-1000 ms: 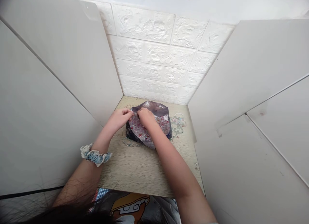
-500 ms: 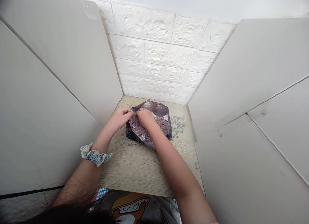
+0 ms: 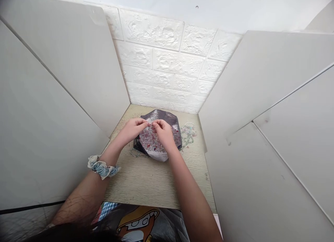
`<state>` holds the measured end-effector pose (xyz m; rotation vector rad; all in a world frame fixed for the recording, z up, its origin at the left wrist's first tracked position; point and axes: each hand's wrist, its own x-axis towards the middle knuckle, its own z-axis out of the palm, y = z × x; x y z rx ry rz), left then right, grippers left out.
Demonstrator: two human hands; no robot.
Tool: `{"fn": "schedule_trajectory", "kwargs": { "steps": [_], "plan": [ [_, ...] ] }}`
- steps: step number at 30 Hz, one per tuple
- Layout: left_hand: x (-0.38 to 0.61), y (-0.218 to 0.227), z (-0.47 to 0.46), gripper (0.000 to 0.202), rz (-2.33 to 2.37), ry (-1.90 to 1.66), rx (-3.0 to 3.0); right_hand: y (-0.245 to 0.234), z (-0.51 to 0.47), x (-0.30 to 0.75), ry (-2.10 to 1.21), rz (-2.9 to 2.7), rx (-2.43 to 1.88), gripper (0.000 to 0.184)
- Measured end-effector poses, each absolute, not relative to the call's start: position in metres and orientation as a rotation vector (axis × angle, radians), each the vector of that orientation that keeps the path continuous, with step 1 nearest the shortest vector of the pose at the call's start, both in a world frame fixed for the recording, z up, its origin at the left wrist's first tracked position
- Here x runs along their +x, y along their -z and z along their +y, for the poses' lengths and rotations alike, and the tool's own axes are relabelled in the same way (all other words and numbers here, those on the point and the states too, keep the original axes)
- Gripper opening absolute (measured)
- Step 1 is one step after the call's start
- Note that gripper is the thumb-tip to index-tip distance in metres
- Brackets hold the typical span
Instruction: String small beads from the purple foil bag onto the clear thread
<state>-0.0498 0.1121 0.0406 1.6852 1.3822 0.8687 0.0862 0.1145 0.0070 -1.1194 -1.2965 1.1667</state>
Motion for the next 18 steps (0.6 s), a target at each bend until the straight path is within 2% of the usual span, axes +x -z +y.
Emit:
{"fn": "schedule_trajectory", "kwargs": {
  "steps": [2,5,18],
  "plan": [
    [-0.047,-0.041,0.111,0.029,1.284,-0.838,1.684,-0.008,0.107,0.087,-1.370,-1.058,-0.967,0.017],
    [-0.044,-0.040,0.110,0.030,1.174,-0.812,1.697,-0.009,0.100,0.086,-1.482,-0.867,-0.865,0.020],
    [-0.045,-0.039,0.107,0.030,1.148,-0.809,1.745,-0.010,0.094,0.083,-1.545,-0.735,-0.784,0.021]
  ]
}}
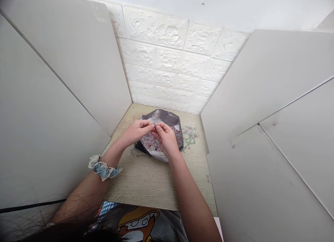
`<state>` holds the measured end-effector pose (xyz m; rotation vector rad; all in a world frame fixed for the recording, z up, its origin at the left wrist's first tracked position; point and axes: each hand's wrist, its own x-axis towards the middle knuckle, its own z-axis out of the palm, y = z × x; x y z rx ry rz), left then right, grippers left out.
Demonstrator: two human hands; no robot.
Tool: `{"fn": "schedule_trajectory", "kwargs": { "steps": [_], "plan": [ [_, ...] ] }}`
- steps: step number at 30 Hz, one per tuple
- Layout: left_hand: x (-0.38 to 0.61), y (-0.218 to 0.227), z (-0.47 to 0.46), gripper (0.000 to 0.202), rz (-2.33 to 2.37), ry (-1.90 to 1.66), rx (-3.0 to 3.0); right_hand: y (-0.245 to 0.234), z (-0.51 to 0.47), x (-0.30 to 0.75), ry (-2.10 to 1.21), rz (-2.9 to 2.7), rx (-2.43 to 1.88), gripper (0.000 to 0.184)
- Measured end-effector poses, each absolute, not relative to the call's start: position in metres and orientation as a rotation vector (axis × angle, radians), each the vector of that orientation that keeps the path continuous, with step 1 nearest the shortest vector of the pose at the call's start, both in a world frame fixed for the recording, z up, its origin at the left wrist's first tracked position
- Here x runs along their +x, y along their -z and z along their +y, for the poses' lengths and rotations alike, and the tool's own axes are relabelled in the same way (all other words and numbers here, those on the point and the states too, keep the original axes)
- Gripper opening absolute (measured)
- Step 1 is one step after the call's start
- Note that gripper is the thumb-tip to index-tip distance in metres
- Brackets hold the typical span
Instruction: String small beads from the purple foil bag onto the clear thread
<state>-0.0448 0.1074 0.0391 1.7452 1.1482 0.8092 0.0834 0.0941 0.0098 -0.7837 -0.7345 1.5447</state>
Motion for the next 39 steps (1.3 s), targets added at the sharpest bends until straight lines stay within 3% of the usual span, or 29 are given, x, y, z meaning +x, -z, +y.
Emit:
{"fn": "schedule_trajectory", "kwargs": {
  "steps": [24,33,39],
  "plan": [
    [-0.044,-0.043,0.106,0.029,1.173,-0.811,1.704,-0.003,0.096,0.083,-1.420,-0.902,-0.850,0.015],
    [-0.047,-0.050,0.104,0.031,1.095,-0.744,1.499,-0.018,0.085,0.090,-0.685,-1.393,-1.088,0.009],
    [-0.050,-0.052,0.104,0.016,1.085,-0.763,1.429,-0.023,0.081,0.089,-0.525,-1.484,-1.100,0.010]
  ]
}}
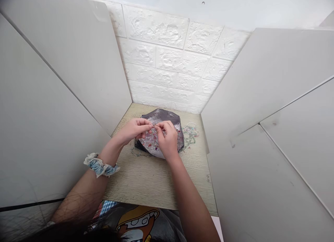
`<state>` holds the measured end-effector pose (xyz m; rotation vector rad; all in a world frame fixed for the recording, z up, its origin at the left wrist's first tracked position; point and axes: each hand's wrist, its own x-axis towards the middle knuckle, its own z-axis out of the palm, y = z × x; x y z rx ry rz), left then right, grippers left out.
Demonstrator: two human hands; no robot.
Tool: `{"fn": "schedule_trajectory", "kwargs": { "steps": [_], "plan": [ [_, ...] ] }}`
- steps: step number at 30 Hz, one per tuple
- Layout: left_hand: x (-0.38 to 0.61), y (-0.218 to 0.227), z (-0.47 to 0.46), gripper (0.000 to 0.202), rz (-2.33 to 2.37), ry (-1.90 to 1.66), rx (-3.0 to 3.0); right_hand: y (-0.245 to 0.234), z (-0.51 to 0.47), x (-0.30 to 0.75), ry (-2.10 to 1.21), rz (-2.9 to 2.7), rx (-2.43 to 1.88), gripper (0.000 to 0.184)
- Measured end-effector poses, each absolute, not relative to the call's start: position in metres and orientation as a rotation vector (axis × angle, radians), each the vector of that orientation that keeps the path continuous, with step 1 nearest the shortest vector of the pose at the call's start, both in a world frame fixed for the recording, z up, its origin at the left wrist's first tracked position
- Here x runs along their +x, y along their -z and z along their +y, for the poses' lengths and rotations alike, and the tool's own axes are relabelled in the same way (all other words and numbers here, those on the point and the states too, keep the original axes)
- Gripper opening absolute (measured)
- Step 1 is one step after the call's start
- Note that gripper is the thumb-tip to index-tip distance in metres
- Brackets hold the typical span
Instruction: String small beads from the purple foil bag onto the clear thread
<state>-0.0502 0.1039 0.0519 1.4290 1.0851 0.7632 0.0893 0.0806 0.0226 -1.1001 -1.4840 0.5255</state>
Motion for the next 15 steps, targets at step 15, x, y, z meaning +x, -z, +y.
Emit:
{"fn": "schedule_trajectory", "kwargs": {
  "steps": [15],
  "plan": [
    [-0.060,-0.057,0.100,0.027,0.794,-0.607,1.416,-0.032,0.086,0.103,-0.872,-1.035,-0.832,0.014]
  ]
}}
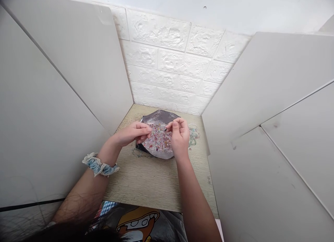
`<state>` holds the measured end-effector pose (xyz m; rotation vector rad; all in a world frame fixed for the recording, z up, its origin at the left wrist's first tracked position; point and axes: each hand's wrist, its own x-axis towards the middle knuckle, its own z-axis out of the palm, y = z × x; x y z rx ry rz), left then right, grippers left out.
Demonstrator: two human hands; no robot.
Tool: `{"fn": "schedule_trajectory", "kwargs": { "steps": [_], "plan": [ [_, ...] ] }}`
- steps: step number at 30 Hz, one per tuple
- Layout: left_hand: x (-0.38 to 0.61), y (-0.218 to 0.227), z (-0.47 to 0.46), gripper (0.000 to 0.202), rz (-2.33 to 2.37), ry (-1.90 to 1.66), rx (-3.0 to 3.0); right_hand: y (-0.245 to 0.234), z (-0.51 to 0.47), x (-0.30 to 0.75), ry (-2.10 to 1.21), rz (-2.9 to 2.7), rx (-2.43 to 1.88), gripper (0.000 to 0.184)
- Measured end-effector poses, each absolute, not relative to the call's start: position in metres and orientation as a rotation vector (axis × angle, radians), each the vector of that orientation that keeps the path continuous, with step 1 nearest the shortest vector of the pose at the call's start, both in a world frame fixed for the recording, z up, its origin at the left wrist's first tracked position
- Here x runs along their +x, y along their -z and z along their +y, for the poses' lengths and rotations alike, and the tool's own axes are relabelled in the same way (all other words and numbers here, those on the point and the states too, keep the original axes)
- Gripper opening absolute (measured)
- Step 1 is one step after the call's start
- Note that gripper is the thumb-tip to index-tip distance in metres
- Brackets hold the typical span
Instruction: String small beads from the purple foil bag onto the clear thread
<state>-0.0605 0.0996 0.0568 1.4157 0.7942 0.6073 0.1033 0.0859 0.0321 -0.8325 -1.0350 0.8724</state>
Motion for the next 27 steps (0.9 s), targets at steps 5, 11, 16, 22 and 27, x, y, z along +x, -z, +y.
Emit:
{"fn": "schedule_trajectory", "kwargs": {
  "steps": [5,11,16,22,27],
  "plan": [
    [-0.065,-0.059,0.097,0.029,0.599,-0.750,1.342,-0.032,0.092,0.118,-0.852,-0.750,-0.824,0.020],
    [-0.070,-0.058,0.098,0.024,0.515,-0.939,1.213,-0.033,0.094,0.131,-0.803,-0.558,-0.814,0.021],
    [-0.072,-0.054,0.100,0.015,0.559,-0.933,1.264,-0.032,0.093,0.131,-0.761,-0.585,-0.838,0.020],
    [-0.073,-0.054,0.101,0.014,0.478,-0.932,1.253,-0.031,0.093,0.130,-0.796,-0.582,-0.828,0.021],
    [-0.074,-0.057,0.100,0.021,0.541,-1.009,1.264,-0.033,0.092,0.128,-0.827,-0.607,-0.807,0.022]
  ]
}}
